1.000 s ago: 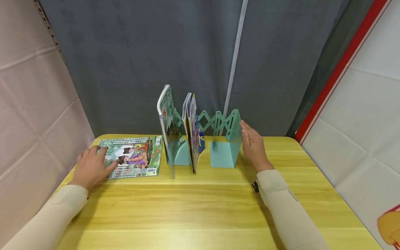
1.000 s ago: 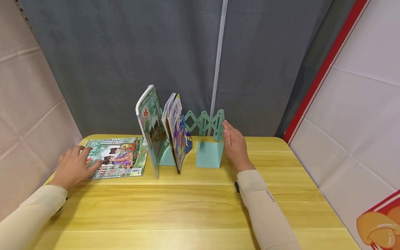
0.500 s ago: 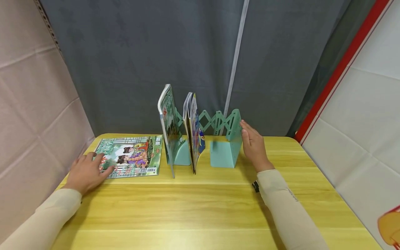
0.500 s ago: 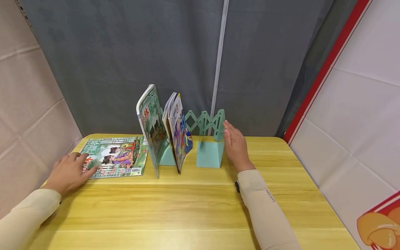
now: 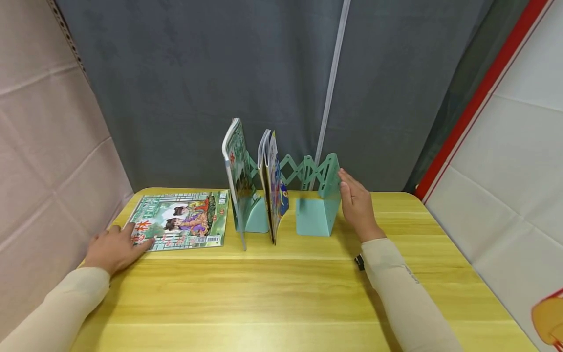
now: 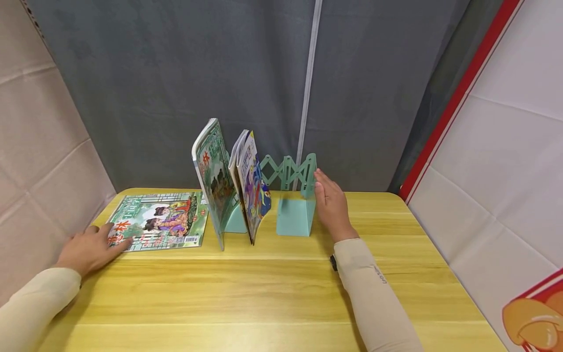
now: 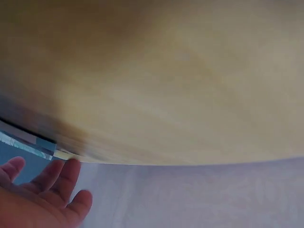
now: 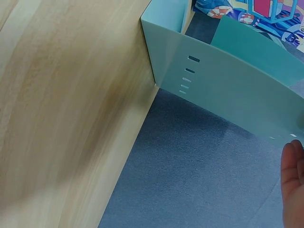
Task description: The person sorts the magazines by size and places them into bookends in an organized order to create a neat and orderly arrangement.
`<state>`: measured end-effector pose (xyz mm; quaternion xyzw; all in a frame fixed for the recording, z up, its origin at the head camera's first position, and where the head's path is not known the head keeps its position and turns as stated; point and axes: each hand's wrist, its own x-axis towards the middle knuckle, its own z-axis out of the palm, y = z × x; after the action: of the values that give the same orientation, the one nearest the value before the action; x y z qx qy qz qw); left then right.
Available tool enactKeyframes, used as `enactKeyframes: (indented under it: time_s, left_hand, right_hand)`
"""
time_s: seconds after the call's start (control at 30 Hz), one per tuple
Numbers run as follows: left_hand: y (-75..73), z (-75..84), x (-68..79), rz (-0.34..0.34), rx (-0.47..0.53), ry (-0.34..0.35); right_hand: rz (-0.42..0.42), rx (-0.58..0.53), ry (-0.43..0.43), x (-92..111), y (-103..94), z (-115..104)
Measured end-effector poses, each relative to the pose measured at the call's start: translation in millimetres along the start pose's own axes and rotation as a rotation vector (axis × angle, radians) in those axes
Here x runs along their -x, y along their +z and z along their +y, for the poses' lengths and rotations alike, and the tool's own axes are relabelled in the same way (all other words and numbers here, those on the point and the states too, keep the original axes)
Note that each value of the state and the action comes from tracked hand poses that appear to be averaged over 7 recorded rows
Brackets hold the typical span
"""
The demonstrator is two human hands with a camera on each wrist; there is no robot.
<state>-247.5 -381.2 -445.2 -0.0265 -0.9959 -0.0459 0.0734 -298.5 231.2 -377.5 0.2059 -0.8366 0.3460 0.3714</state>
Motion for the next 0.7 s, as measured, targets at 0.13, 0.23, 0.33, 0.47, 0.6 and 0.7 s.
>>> enactKeyframes:
  time_s: [0.13, 0.23, 0.33, 0.47, 0.6, 0.7]
  left_hand:
    - [1.4, 0.6, 0.6, -0.021, -0.016, -0.003]
    - [3.7, 1.3, 0.5, -0.013, -0.024, -0.003]
    - [6.1, 0.8, 0.6, -0.011, -0.031, -0.003]
    - [8.5, 0.0, 1.0, -0.017, -0.026, -0.009]
    - [8.8, -1.2, 1.0, -0.026, -0.022, -0.014]
    - [7.2, -2.1, 1.0, -0.039, -0.017, -0.013]
  right_hand:
    - [0.01, -0.006, 0.003, 0.5, -0.1, 0.6]
    - [0.014, -0.009, 0.0, 0.6, 0.3, 1.5]
    - [0.014, -0.01, -0.002, 0.4, 0.8, 1.6]
    - [0.009, -0.009, 0.007, 0.5, 0.7, 0.5]
    - [0.007, -0.015, 0.008, 0.5, 1.1, -0.1]
    - [0.007, -0.024, 0.009, 0.4, 1.6, -0.2]
